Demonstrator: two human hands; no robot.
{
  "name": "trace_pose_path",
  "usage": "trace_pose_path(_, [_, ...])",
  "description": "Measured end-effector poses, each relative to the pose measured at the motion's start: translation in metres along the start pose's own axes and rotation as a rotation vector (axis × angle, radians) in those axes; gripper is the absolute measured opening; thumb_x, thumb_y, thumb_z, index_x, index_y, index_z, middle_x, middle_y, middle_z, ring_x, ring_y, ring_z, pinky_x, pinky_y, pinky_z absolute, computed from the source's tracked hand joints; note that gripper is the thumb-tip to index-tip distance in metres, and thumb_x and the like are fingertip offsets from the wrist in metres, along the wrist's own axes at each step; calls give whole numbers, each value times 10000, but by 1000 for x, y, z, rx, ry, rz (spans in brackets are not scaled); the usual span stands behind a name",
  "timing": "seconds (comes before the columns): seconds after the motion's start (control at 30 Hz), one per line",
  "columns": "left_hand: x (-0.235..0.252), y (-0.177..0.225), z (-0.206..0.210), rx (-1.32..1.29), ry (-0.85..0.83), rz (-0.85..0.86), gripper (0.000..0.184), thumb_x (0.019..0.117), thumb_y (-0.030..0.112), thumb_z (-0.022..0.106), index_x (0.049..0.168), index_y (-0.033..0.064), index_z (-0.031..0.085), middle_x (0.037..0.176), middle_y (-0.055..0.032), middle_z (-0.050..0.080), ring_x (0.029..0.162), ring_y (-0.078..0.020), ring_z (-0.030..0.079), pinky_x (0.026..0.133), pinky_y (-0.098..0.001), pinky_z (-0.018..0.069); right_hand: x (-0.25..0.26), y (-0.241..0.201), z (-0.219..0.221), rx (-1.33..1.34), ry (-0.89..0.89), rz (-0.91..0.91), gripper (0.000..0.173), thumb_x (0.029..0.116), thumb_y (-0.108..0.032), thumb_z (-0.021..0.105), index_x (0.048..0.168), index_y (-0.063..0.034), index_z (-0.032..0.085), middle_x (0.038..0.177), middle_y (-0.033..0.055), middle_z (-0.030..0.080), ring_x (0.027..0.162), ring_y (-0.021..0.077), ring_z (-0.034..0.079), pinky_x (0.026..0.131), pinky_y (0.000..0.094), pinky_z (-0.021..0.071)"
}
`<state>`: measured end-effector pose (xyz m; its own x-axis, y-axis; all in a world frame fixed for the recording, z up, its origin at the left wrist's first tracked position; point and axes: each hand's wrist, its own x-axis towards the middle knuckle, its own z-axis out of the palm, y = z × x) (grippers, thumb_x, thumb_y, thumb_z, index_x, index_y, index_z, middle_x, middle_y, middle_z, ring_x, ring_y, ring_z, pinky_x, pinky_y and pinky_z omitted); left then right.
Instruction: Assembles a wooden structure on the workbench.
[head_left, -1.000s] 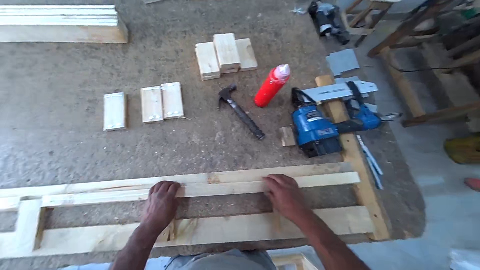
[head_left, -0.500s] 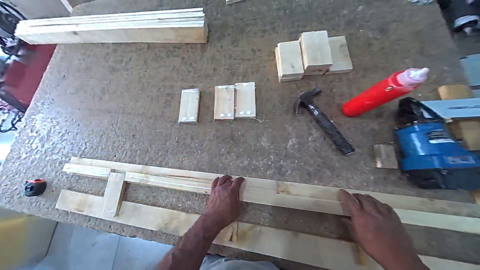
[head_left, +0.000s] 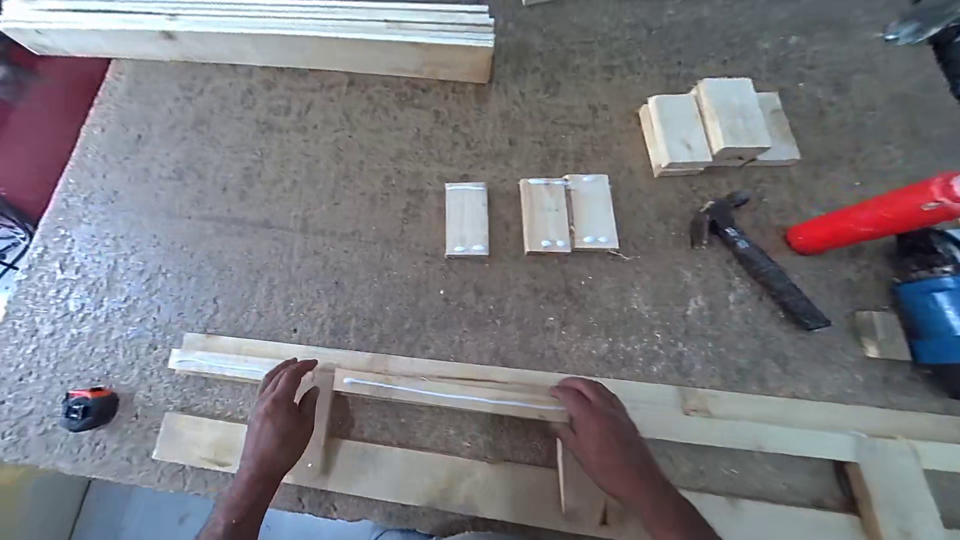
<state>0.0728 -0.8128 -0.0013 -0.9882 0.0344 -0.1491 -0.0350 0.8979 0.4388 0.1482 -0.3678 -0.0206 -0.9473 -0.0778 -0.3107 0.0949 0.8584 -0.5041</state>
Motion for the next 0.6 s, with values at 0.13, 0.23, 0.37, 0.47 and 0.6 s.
trace_pose_path(0.13, [9,-16,1,-87,-205,99,528,917,11,637,1424,157,604,1493,-17,576,1488,-306,400,1163,-568,410,-24,-7,-32,515,-10,57,473,925,-443,713,1270,-121,694,1093,23,735,937,121,712,825,336,618])
trace_pose_path(0.23, [16,-18,17,-75,-216,224,508,877,52,670,1362,201,652,1481,33,583,1488,-274,404,1186,-554,381,-24,-13,-33,729,-120,287,453,971,-415,637,1281,-88,685,1004,34,725,855,148,706,780,344,611])
trace_pose_path(0.37, [16,-24,27,70,-142,302,368,878,175,758,1244,195,721,1315,4,695,1427,-309,481,1204,-617,310,-18,-23,-13,1056,-29,658,277,1077,-242,510,1163,-12,638,812,59,692,651,150,662,600,306,578])
trace_pose_path(0.47, [6,-30,30,114,-97,336,313,902,246,747,1203,162,736,1300,-22,701,1399,-326,510,1195,-612,330,-10,-31,-2,914,-35,757,296,1086,-238,512,1248,1,577,861,91,703,674,171,690,612,324,596])
trace_pose_path(0.6, [0,-27,34,182,-94,398,400,892,303,684,1254,137,723,1364,-41,673,1394,-372,510,1176,-643,326,-2,-33,-3,497,-79,676,354,1083,-320,494,1257,-32,603,951,45,743,811,148,734,764,345,617])
